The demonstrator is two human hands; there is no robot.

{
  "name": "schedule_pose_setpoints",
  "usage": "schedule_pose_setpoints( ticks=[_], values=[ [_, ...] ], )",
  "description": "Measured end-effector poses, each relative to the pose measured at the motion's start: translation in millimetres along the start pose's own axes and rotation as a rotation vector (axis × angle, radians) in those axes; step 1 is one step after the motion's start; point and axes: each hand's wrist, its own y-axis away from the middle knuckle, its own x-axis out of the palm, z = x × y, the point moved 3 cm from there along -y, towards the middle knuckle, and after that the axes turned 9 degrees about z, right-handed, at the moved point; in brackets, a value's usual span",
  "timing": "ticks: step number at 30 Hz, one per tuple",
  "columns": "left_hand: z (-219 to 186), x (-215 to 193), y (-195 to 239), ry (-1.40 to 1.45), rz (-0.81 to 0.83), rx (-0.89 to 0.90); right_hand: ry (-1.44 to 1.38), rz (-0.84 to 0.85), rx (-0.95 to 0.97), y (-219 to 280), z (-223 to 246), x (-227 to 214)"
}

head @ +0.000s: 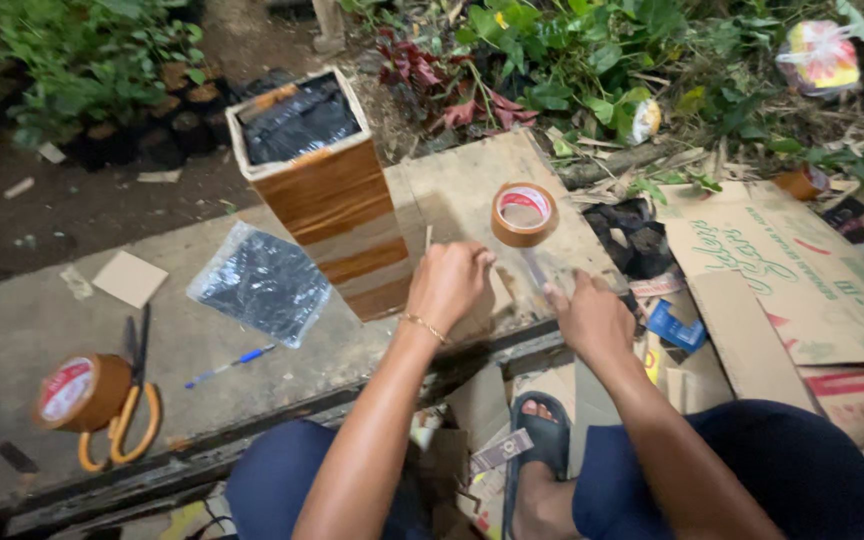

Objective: The person assembles small cardboard boxes by cutting cardboard pieces with a knife, folding them into box shapes, and sealing them with brown packing tape. The person handles cardboard, a knife, and tape, and places the finished boxes on a wooden workbench.

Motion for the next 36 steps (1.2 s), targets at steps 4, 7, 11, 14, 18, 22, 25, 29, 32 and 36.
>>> schedule_pose_setpoints(
  ticks=[4,7,11,14,18,22,25,29,32,36],
  values=[
    [-21,-29,20,0.074,-0.09,0.077,-0.357,0.044,-0.302,2,37,-12],
    [-37,-51,34,0.237,-0.084,0.051,-0.433,0.4,-0.455,1,64,-23],
    [-63,-94,67,0.154,-0.492,0.252,-0.594,0.461,-0.774,-18,110,-66],
    [-63,-129,96,-0.029,-0.822,0.385,-0.62,0.45,-0.712,-38,128,-106],
    [-26,-170,106,-0.061,-0.971,0.341,-0.669,0.007,-0.482,-51,133,-124],
    [17,-189,79,0.076,-0.862,0.292,-0.846,-0.108,-0.433,-63,148,-98],
    [40,-183,51,0.357,-0.728,0.341,-1.037,-0.047,-0.352,-80,164,-72],
    [54,-176,27,0.748,-0.547,0.335,-1.221,0.061,-0.337,-90,186,-55],
    [50,-174,29,0.653,-0.573,0.306,-1.15,-0.022,-0.477,-86,193,-62],
    [40,-163,51,0.664,-0.571,0.369,-1.122,-0.139,-0.66,-60,189,-80]
  ],
)
